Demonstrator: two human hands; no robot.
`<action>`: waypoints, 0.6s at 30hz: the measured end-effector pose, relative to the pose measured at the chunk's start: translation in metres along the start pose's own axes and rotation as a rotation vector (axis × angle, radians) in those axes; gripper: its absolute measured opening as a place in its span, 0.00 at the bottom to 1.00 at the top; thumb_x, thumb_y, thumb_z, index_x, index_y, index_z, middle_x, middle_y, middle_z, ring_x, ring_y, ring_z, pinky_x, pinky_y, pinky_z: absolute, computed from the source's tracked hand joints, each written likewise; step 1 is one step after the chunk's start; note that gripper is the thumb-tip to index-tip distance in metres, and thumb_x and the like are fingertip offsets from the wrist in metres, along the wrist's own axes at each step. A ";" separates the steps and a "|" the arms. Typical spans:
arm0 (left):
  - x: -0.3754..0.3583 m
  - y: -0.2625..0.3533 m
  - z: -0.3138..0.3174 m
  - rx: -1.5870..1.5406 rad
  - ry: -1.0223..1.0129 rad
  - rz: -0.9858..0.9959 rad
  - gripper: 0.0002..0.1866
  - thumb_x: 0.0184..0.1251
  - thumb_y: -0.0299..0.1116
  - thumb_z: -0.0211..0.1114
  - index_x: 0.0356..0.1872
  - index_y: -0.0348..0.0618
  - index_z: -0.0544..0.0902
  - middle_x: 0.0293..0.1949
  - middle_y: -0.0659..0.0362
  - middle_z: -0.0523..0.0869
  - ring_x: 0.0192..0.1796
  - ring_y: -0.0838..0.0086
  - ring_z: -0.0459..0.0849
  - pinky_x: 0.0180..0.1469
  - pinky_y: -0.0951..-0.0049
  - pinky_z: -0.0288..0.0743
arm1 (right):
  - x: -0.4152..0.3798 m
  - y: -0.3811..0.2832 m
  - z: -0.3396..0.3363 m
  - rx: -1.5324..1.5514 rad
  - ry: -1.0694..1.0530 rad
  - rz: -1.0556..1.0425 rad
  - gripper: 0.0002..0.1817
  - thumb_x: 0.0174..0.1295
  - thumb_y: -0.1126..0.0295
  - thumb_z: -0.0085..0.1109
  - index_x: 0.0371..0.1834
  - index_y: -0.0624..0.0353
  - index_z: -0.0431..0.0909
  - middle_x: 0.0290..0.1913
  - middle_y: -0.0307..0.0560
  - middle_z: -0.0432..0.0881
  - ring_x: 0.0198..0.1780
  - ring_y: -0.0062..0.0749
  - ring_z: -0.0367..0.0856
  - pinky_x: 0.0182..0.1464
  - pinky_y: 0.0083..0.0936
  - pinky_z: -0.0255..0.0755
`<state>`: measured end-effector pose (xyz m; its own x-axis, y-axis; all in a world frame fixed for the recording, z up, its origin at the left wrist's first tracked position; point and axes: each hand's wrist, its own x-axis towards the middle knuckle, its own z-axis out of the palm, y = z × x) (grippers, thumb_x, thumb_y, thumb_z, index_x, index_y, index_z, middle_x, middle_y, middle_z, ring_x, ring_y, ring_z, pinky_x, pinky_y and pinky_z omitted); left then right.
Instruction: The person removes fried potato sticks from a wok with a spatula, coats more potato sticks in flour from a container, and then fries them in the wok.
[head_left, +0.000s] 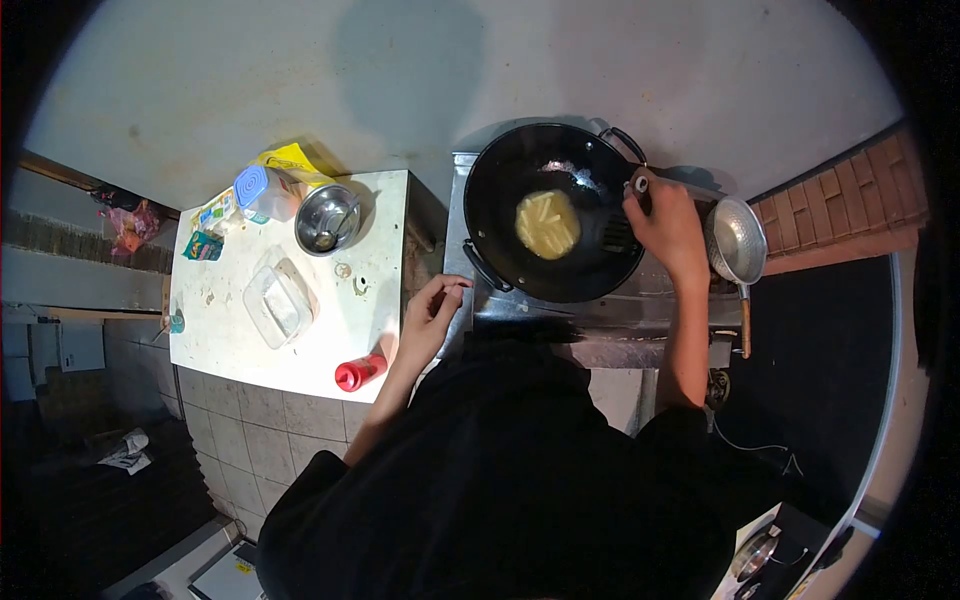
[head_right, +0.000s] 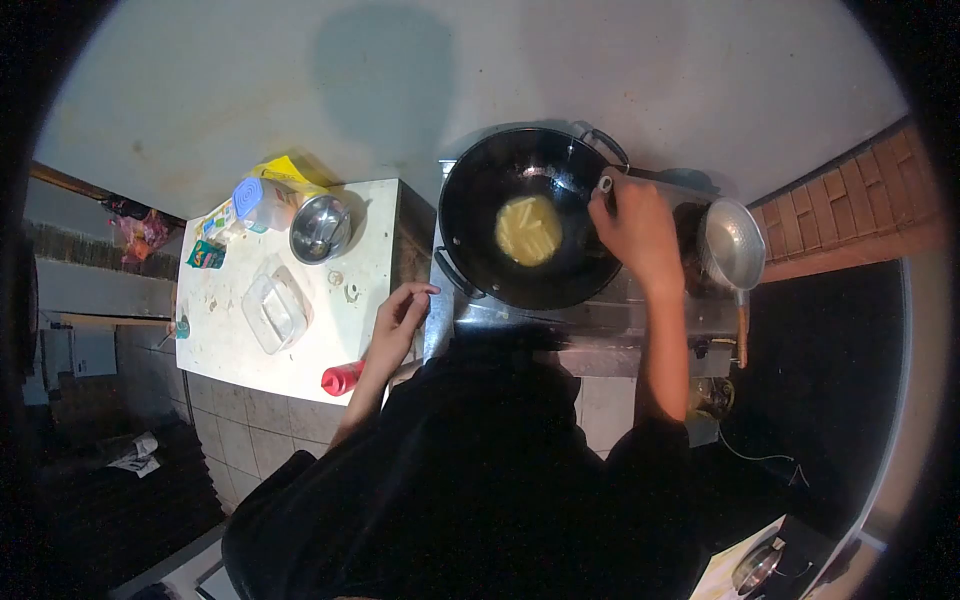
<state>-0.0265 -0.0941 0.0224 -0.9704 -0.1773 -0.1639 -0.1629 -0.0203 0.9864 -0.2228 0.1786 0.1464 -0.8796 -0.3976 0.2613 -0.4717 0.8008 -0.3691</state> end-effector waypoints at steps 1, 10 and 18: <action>0.000 0.001 0.001 0.000 0.000 -0.001 0.10 0.79 0.34 0.56 0.49 0.40 0.82 0.33 0.70 0.74 0.35 0.87 0.69 0.39 0.85 0.63 | 0.002 0.006 0.010 0.000 -0.001 0.000 0.09 0.62 0.68 0.59 0.38 0.63 0.79 0.29 0.61 0.82 0.37 0.60 0.82 0.39 0.47 0.75; -0.001 0.002 0.001 -0.006 0.028 0.006 0.11 0.78 0.36 0.58 0.48 0.42 0.83 0.29 0.70 0.73 0.35 0.86 0.69 0.38 0.83 0.61 | 0.022 -0.002 0.049 0.509 -0.029 -0.041 0.05 0.67 0.72 0.57 0.36 0.62 0.75 0.20 0.44 0.64 0.23 0.14 0.62 0.27 0.21 0.58; -0.002 0.000 0.000 -0.020 -0.003 0.013 0.10 0.79 0.35 0.56 0.49 0.40 0.82 0.36 0.69 0.76 0.38 0.87 0.71 0.42 0.84 0.66 | 0.021 -0.038 -0.004 0.384 -0.027 -0.074 0.07 0.66 0.69 0.56 0.37 0.63 0.77 0.20 0.55 0.75 0.21 0.41 0.74 0.29 0.34 0.67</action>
<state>-0.0248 -0.0936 0.0224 -0.9729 -0.1749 -0.1511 -0.1468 -0.0374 0.9885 -0.2227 0.1421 0.1694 -0.8412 -0.4637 0.2783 -0.5185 0.5453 -0.6587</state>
